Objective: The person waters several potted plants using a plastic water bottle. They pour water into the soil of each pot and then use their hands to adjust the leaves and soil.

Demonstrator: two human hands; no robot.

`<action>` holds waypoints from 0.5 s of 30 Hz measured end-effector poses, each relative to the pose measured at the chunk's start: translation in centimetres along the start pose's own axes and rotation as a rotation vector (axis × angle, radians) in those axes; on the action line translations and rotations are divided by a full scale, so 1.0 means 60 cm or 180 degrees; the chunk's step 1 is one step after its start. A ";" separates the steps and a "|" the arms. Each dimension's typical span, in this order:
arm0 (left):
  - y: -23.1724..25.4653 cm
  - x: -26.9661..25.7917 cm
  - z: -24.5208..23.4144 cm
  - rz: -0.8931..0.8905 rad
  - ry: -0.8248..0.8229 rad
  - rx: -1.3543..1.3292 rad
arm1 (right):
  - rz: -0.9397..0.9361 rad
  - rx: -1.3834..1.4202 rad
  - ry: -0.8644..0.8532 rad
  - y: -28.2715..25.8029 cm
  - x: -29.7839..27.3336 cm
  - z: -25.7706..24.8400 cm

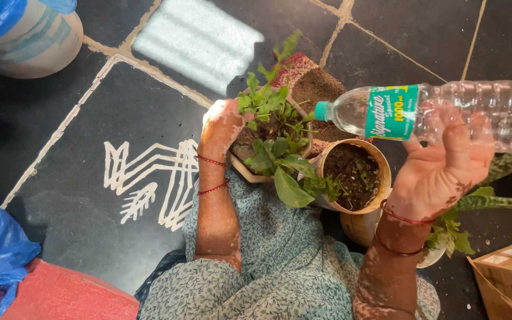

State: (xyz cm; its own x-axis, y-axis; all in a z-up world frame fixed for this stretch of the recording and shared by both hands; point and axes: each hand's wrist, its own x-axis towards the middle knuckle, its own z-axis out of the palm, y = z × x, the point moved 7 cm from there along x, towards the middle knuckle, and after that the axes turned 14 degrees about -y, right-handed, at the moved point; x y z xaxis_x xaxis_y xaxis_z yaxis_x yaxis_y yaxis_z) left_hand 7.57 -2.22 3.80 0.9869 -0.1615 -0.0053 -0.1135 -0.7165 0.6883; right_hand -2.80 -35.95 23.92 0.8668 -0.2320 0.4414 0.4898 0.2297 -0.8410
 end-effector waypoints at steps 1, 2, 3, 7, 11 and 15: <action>0.001 0.001 -0.002 -0.0025 -0.0042 -0.0035 | 0.0113 0.0220 -0.0023 0.002 0.007 -0.011; 0.005 -0.002 -0.007 0.0021 -0.0023 -0.0148 | 0.0311 0.0486 -0.0023 0.003 0.012 -0.021; 0.010 -0.005 -0.012 0.0070 -0.0001 -0.0264 | 0.0504 0.0750 -0.0027 0.002 0.019 -0.030; 0.018 -0.010 -0.016 -0.0136 -0.0256 -0.0876 | 0.0746 0.0752 -0.0837 -0.044 0.022 -0.032; 0.028 -0.007 -0.021 -0.0279 -0.0437 -0.0424 | 0.0818 0.1077 -0.0838 -0.099 -0.019 -0.128; 0.040 -0.017 -0.037 -0.0091 -0.0302 -0.0662 | 0.0673 0.1185 -0.0201 -0.189 -0.106 -0.310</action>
State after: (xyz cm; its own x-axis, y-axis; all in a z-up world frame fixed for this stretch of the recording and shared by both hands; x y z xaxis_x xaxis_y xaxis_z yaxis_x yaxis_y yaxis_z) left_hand 6.53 -2.24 7.08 0.9730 -0.2134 -0.0884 -0.0499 -0.5679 0.8216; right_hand -15.61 -54.66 24.81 0.9501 -0.0874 0.2995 0.2911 0.5941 -0.7499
